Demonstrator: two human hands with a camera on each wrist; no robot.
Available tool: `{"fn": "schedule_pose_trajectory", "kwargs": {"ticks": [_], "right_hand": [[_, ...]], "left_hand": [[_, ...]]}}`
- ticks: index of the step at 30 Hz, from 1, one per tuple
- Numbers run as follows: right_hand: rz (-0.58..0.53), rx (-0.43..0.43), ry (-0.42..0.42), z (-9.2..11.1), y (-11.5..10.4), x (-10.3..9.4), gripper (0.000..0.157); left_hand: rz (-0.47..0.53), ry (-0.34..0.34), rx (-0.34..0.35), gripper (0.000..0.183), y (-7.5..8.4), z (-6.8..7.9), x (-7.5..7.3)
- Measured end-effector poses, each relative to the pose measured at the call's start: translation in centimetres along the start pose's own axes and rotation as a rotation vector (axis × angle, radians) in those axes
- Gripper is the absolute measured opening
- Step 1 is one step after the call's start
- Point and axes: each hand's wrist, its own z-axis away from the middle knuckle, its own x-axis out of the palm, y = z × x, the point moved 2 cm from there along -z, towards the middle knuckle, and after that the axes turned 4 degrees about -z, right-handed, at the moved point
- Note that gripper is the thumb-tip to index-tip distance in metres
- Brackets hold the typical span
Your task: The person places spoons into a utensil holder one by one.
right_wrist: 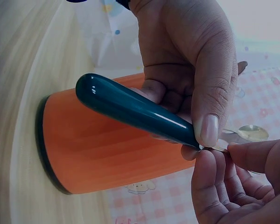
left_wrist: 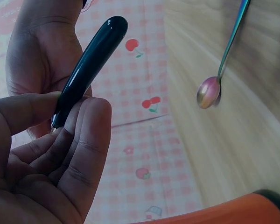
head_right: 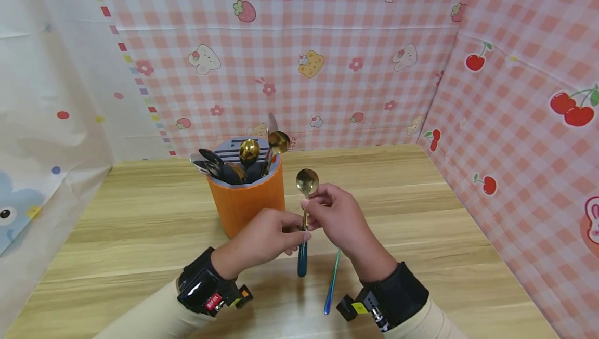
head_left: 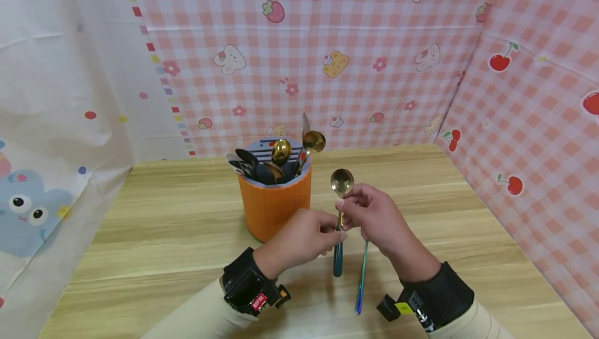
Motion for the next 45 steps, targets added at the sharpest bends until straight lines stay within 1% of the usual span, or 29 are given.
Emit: {"fn": "schedule_pose_trajectory", "kwargs": {"ticks": [5,9,17,23,29,32,37,41,45], "right_hand": [[0.013,-0.020,-0.003,-0.1,-1.1,0.2,0.022],[0.019,-0.036,-0.008,-0.3,-2.0,0.4,0.022],[0.017,-0.075,-0.001,-0.9,-3.9,1.0,0.023],[0.020,-0.118,-0.008,-1.4,-4.9,1.7,0.025],[0.012,-0.125,-0.014,-1.7,-6.4,2.2,0.024],[0.034,-0.137,-0.011,-1.9,-7.3,2.5,0.024],[0.052,-0.209,-0.028,-2.3,-8.9,2.9,0.021],[0.061,-0.248,-0.034,-2.6,-10.1,3.2,0.019],[0.074,-0.283,-0.041,-2.9,-11.4,3.5,0.020]], "left_hand": [[-0.031,0.019,0.012,0.016,0.4,0.2,-0.9],[-0.060,0.037,0.036,0.014,0.8,0.3,-1.9],[-0.086,0.074,0.069,0.010,1.5,0.7,-3.6],[-0.109,0.095,0.052,0.010,1.7,1.1,-4.8],[-0.156,0.134,0.062,0.009,2.1,1.3,-6.1],[-0.157,0.142,0.048,0.009,2.3,1.5,-6.8],[-0.120,0.144,0.028,0.011,2.8,1.6,-8.0],[-0.137,0.161,0.035,0.012,3.3,1.8,-9.1],[-0.128,0.160,0.013,0.015,3.7,1.9,-10.3]]}}
